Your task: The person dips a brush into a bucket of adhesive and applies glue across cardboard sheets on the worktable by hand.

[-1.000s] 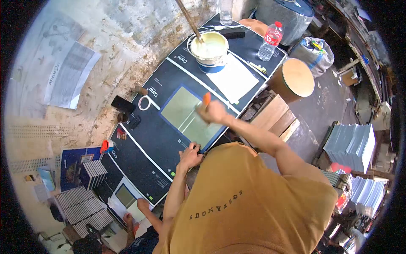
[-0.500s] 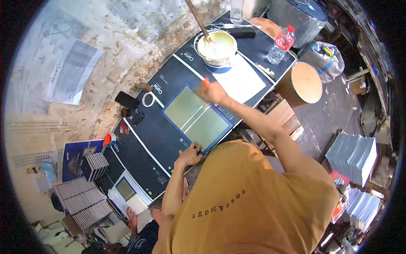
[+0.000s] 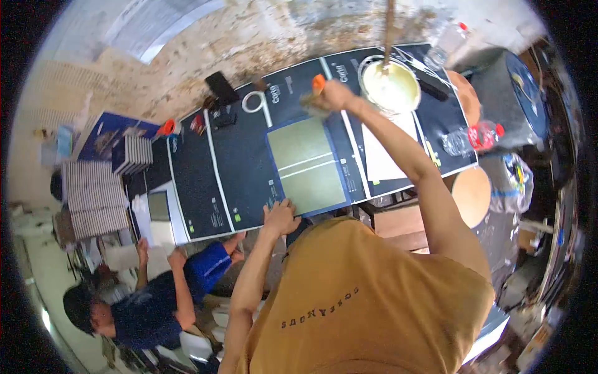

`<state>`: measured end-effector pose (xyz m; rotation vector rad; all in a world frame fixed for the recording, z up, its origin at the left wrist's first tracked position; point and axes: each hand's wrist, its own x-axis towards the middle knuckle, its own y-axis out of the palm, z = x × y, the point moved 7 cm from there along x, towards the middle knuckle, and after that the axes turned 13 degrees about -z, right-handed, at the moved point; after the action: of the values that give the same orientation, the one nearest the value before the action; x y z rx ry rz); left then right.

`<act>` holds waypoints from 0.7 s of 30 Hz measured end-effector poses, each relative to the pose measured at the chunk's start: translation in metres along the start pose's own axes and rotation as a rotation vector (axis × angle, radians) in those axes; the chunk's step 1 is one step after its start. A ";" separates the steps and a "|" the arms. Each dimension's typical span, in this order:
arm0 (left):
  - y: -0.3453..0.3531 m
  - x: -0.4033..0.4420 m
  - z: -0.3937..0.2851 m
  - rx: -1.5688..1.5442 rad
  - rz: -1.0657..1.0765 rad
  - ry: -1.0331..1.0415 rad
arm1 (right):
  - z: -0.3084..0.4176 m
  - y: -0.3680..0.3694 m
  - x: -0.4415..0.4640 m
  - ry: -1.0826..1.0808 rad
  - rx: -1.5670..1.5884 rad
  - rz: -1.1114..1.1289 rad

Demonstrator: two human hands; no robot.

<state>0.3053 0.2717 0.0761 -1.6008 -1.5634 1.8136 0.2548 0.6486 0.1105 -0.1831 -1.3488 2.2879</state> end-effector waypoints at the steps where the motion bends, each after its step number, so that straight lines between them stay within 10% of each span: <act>1: 0.002 -0.003 0.000 -0.030 -0.067 -0.022 | -0.011 -0.005 0.023 -0.091 -0.100 -0.165; 4: -0.002 -0.012 -0.008 -0.040 -0.235 -0.082 | 0.056 -0.050 0.030 -0.342 0.220 -0.240; 8: 0.011 -0.015 -0.006 -0.061 -0.425 -0.097 | 0.132 0.037 0.011 -0.593 0.440 0.270; 14: 0.002 -0.020 -0.009 -0.096 -0.397 -0.149 | 0.129 0.054 0.095 -0.504 -0.104 -0.009; 21: 0.001 -0.018 -0.007 -0.140 -0.472 -0.187 | 0.172 0.099 0.058 -0.634 -0.040 0.292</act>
<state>0.3180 0.2615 0.0869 -1.0094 -1.9843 1.6532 0.1116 0.4997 0.1205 0.3939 -1.7623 2.6935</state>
